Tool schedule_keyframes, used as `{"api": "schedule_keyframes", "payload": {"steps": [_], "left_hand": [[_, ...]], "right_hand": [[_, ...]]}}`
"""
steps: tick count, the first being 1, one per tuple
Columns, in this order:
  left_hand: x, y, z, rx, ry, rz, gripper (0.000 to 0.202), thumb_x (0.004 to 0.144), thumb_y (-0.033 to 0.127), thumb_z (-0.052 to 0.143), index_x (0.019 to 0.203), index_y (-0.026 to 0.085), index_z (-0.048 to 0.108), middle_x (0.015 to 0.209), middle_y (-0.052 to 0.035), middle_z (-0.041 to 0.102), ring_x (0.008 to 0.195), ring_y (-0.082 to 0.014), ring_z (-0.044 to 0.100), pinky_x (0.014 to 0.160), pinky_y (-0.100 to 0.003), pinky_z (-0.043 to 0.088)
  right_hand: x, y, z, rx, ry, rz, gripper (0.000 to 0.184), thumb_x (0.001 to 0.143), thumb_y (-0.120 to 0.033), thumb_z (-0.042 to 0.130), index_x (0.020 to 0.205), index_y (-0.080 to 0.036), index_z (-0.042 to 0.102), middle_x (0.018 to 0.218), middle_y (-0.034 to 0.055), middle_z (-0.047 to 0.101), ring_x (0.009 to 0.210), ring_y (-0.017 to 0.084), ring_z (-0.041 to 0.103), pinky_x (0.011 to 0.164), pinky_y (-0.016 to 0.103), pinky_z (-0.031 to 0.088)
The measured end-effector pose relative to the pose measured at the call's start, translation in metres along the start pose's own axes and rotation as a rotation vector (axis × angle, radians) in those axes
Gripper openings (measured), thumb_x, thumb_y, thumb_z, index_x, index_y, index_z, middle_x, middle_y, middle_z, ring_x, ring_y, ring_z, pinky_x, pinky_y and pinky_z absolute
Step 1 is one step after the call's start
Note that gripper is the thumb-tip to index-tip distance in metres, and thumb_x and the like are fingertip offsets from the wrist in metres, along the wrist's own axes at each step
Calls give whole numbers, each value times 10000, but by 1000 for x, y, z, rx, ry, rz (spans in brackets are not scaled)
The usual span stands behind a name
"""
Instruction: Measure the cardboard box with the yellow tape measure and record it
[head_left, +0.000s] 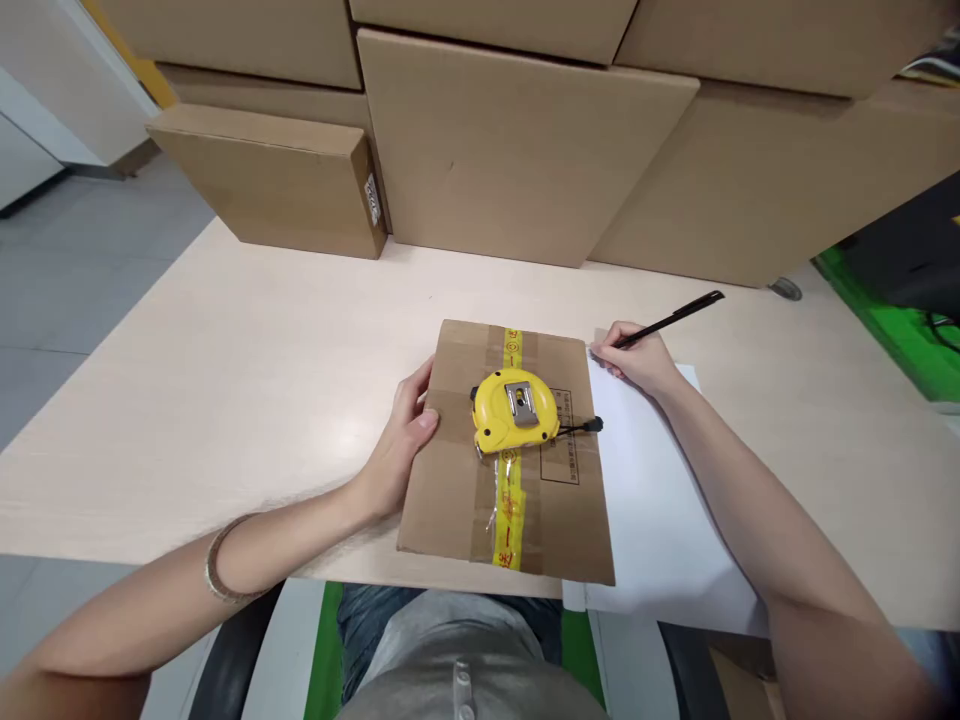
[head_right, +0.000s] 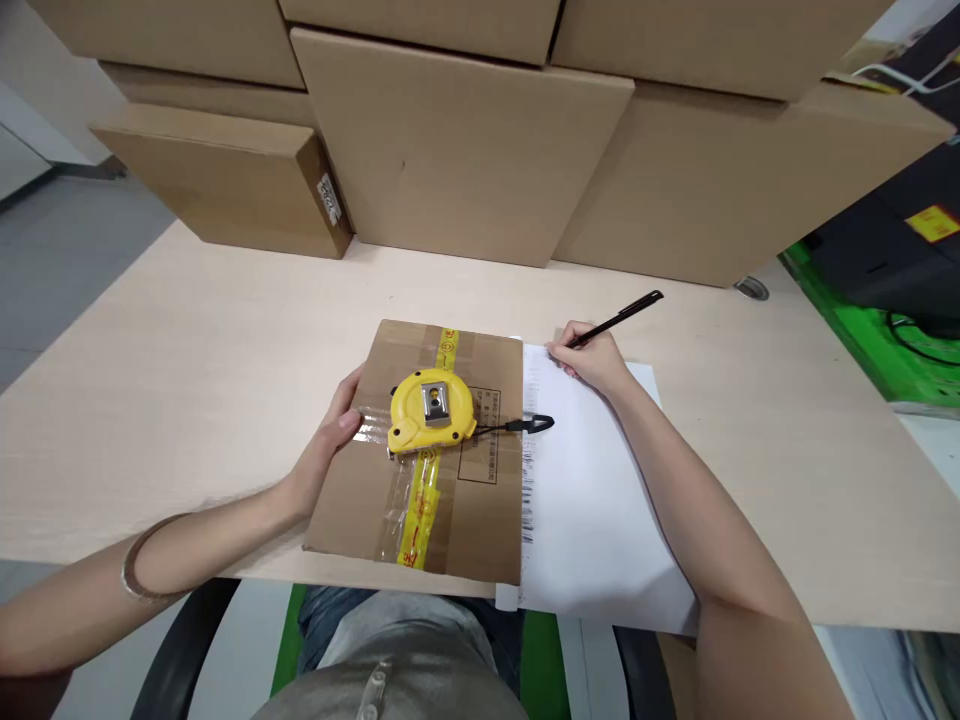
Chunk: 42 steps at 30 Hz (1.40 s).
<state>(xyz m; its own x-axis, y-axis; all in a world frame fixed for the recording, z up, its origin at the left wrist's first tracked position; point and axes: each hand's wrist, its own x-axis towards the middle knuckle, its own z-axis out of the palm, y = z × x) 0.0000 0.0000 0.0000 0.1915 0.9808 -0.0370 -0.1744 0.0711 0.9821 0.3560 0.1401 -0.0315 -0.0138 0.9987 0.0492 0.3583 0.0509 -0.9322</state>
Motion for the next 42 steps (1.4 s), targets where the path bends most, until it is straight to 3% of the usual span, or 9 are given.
{"api": "schedule_keyframes", "payload": {"steps": [11, 16, 22, 27, 31, 34, 37, 39, 42], "left_hand": [[2, -4, -3, -4, -9, 9, 686, 943, 642, 584, 1539, 339, 430, 1696, -43, 358, 1583, -388, 286, 1300, -590, 269], [1, -4, -4, 9, -12, 8, 680, 940, 651, 588, 1530, 342, 447, 1691, -44, 372, 1576, -398, 307, 1303, -604, 261], [2, -5, -5, 28, -20, 6, 703, 940, 657, 585, 1548, 342, 427, 1666, -64, 404, 1571, -397, 315, 1303, -620, 249], [2, -5, -5, 22, -19, 11, 690, 938, 651, 585, 1536, 341, 433, 1682, -53, 380, 1561, -394, 330, 1294, -606, 277], [2, -3, -4, 15, -12, -10, 706, 927, 651, 596, 1532, 326, 430, 1674, -65, 385, 1533, -396, 366, 1274, -610, 298], [3, -1, -3, 14, -6, -8, 719, 915, 653, 609, 1521, 306, 439, 1665, -68, 396, 1517, -392, 384, 1273, -593, 304], [4, 1, -2, 17, 0, -14, 729, 911, 650, 613, 1520, 293, 435, 1659, -77, 400, 1501, -391, 400, 1257, -586, 325], [4, 2, -2, 15, -3, -19, 730, 913, 646, 611, 1522, 288, 430, 1663, -81, 395, 1495, -393, 408, 1245, -586, 337], [3, 1, -2, 3, -3, -11, 713, 924, 627, 604, 1520, 280, 424, 1686, -81, 371, 1508, -393, 400, 1247, -582, 334]], "right_hand": [[-2, -5, 2, -68, 14, 55, 450, 738, -484, 827, 652, -239, 459, 557, -37, 534, 440, 77, 452, 420, 237, 344], [-10, -16, -12, -205, -200, 178, 546, 894, -653, 640, 612, -240, 421, 468, -44, 447, 427, 83, 374, 473, 272, 321], [-21, -39, -24, -448, -565, 297, 655, 773, -767, 722, 568, -218, 429, 505, -53, 400, 481, 81, 296, 502, 283, 205], [-23, -47, -18, -587, -620, 311, 624, 837, -752, 644, 578, -230, 421, 493, -44, 443, 468, 102, 347, 529, 296, 280], [-25, -52, -16, -698, -539, 285, 552, 862, -680, 647, 593, -235, 462, 511, -24, 520, 490, 131, 413, 575, 316, 353], [-33, -71, -15, -739, -287, 159, 457, 904, -651, 611, 712, -238, 577, 675, 33, 658, 613, 190, 556, 633, 342, 408], [-50, -104, -6, -603, -47, -188, 388, 989, -595, 528, 972, -242, 690, 980, 94, 739, 887, 261, 687, 779, 396, 512], [-62, -126, 7, -522, -152, -412, 454, 1028, -596, 466, 1223, -255, 694, 1213, 128, 713, 1091, 297, 688, 940, 468, 536], [-75, -148, 33, -515, -410, -592, 639, 1007, -682, 465, 1464, -249, 577, 1501, 164, 592, 1384, 365, 562, 1159, 593, 427]]}}
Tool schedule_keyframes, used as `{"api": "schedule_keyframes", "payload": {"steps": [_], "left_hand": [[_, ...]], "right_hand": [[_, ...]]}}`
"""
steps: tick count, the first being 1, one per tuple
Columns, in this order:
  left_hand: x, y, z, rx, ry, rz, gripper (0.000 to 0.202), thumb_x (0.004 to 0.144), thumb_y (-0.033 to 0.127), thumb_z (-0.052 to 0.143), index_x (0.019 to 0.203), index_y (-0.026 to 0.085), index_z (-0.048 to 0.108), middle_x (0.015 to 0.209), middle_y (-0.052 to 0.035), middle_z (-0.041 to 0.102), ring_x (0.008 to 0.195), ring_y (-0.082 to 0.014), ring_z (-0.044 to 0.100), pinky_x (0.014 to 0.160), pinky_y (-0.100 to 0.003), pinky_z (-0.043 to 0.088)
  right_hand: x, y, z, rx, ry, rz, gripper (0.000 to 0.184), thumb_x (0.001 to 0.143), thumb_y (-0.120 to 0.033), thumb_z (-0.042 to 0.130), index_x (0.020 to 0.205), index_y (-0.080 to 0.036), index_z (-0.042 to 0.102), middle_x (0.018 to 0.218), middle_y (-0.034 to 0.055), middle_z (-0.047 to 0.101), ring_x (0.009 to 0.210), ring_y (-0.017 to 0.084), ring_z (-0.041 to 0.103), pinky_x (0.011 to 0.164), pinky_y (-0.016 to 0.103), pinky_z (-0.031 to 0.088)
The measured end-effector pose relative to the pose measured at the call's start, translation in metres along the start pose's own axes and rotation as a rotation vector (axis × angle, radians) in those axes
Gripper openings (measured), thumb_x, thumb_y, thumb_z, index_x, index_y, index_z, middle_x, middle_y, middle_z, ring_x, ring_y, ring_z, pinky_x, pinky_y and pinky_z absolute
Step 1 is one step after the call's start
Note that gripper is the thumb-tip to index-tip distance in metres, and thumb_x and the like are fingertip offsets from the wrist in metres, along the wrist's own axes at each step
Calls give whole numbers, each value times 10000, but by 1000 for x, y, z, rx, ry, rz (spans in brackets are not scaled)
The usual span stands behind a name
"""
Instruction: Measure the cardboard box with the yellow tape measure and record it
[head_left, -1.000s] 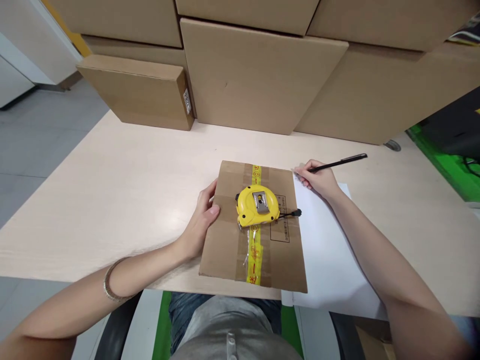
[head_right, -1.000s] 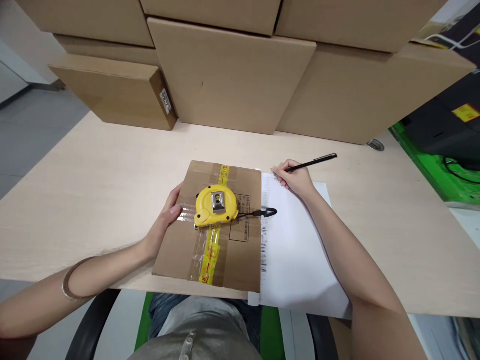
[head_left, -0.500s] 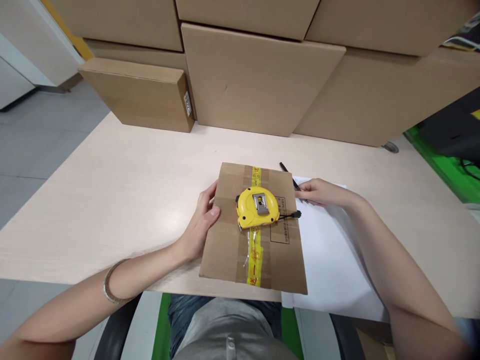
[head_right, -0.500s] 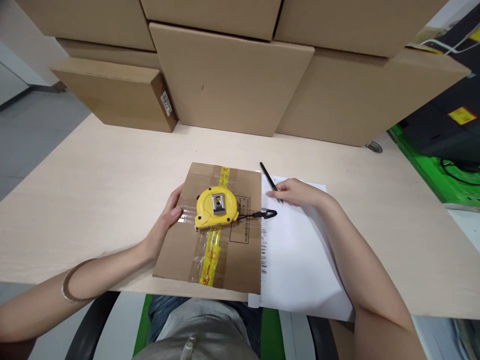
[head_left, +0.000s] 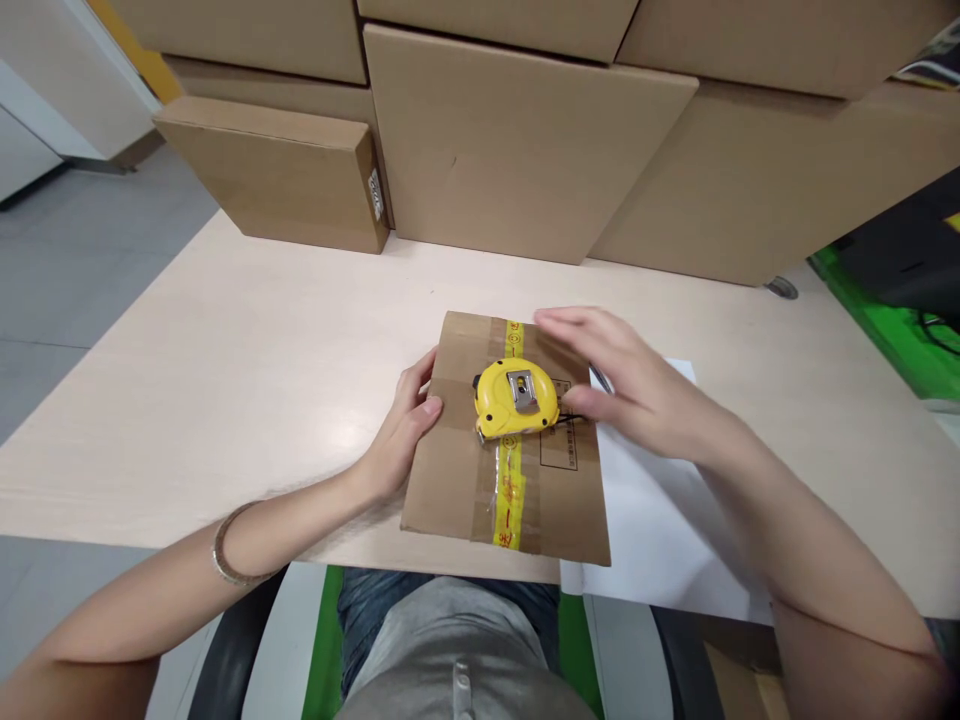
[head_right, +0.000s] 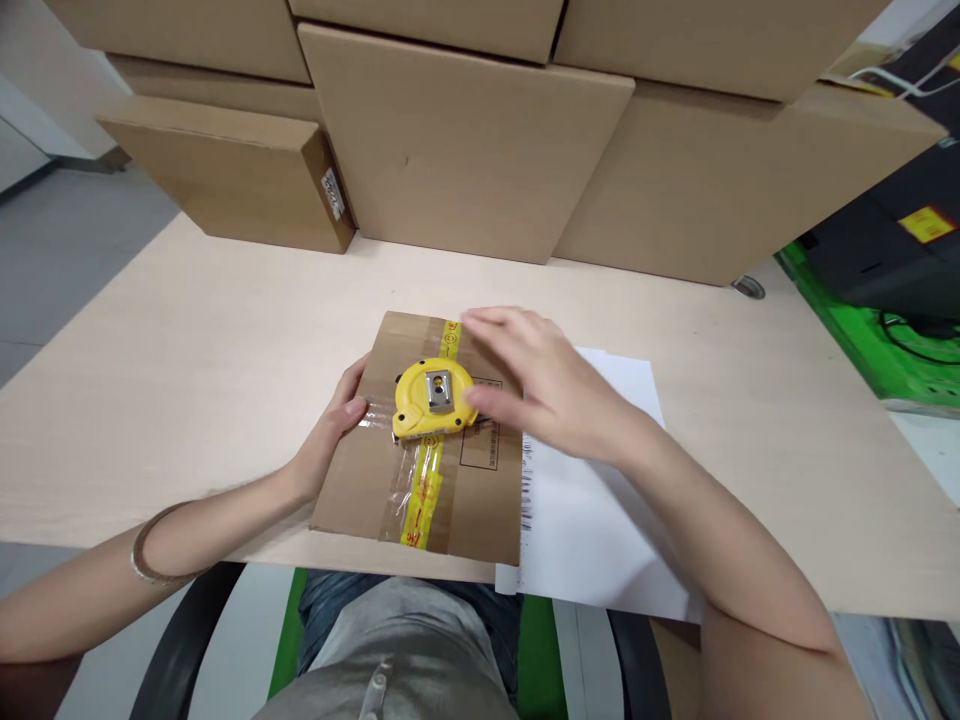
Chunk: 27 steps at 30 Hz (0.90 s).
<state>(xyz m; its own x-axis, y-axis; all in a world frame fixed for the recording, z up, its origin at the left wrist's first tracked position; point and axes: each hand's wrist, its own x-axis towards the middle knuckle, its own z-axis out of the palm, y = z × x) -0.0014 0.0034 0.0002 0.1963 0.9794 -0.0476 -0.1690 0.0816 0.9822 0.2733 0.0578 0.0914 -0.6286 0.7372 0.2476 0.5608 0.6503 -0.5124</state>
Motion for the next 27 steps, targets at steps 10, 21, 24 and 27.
{"api": "schedule_keyframes", "payload": {"steps": [10, 21, 24, 27], "left_hand": [[6, -4, -7, 95, -38, 46, 711, 953, 607, 573, 1556, 273, 401, 1680, -109, 379, 1535, -389, 372, 1264, -586, 330], [-90, 5, -36, 908, -14, 756, 1000, 800, 408, 884, 1641, 344, 348, 1615, -135, 378, 1535, -401, 384, 1263, -614, 407], [-98, -1, -34, 1004, 113, 734, 922, 802, 237, 891, 1573, 458, 437, 1546, -98, 453, 1431, -360, 530, 1118, -556, 581], [-93, -1, -35, 797, 326, 519, 812, 847, 304, 859, 1544, 465, 474, 1406, -73, 608, 1190, -301, 701, 944, -507, 679]], "right_hand": [[0, -25, 21, 496, 138, 170, 659, 742, -404, 913, 1298, -302, 574, 1290, 64, 715, 1100, 263, 735, 949, 437, 627], [17, 40, 12, 896, 389, 579, 461, 827, -555, 798, 1136, -254, 634, 1119, 76, 743, 1036, 240, 731, 948, 405, 617], [17, 38, 16, 878, 383, 625, 443, 836, -549, 784, 1127, -255, 625, 1096, 87, 745, 1064, 253, 719, 838, 368, 633], [10, 25, 10, 854, 454, 602, 388, 841, -520, 784, 1095, -267, 636, 1103, 75, 739, 1062, 256, 721, 782, 355, 639]]}}
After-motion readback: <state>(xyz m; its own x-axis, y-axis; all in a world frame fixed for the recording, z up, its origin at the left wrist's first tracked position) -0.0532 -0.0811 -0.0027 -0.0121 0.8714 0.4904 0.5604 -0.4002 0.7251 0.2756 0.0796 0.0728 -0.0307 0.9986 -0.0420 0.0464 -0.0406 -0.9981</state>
